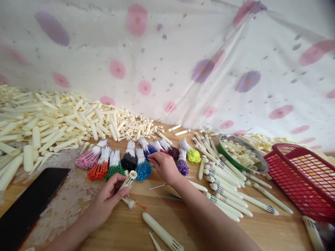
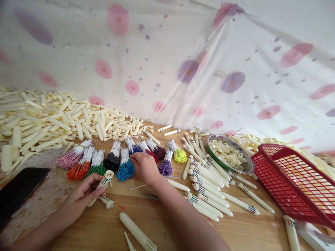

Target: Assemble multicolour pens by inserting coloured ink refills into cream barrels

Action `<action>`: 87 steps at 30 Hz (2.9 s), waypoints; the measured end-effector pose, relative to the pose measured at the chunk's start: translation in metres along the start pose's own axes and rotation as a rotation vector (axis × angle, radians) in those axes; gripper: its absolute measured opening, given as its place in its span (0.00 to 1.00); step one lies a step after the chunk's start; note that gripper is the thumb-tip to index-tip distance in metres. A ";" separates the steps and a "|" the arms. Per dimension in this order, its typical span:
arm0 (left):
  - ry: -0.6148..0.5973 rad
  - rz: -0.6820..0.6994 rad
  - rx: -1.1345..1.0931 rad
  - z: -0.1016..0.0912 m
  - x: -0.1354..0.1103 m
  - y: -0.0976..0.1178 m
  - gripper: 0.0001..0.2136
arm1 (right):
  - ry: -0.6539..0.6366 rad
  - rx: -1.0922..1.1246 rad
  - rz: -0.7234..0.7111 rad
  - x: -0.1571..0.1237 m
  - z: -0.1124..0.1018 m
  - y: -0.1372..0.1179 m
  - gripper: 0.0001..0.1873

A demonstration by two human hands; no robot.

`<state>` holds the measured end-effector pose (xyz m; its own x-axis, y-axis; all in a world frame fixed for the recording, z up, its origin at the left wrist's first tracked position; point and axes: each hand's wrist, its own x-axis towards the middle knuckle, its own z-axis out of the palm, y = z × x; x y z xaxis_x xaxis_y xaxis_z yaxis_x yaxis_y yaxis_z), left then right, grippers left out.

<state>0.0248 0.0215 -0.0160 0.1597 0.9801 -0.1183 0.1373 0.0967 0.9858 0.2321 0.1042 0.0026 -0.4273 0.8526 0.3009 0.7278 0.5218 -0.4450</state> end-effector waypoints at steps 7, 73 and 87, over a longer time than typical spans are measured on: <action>-0.019 0.053 -0.002 0.000 -0.002 -0.006 0.08 | 0.119 0.641 0.014 -0.038 -0.040 -0.018 0.04; -0.409 -0.140 -0.237 0.002 -0.010 0.011 0.11 | -0.397 0.731 -0.124 -0.056 -0.050 -0.038 0.10; -0.495 -0.275 -0.197 0.008 -0.013 0.025 0.13 | -0.529 0.931 0.246 -0.057 -0.044 -0.034 0.09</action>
<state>0.0340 0.0098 0.0093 0.5872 0.7214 -0.3670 0.0616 0.4123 0.9090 0.2551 0.0368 0.0380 -0.6641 0.7246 -0.1840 0.2302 -0.0361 -0.9725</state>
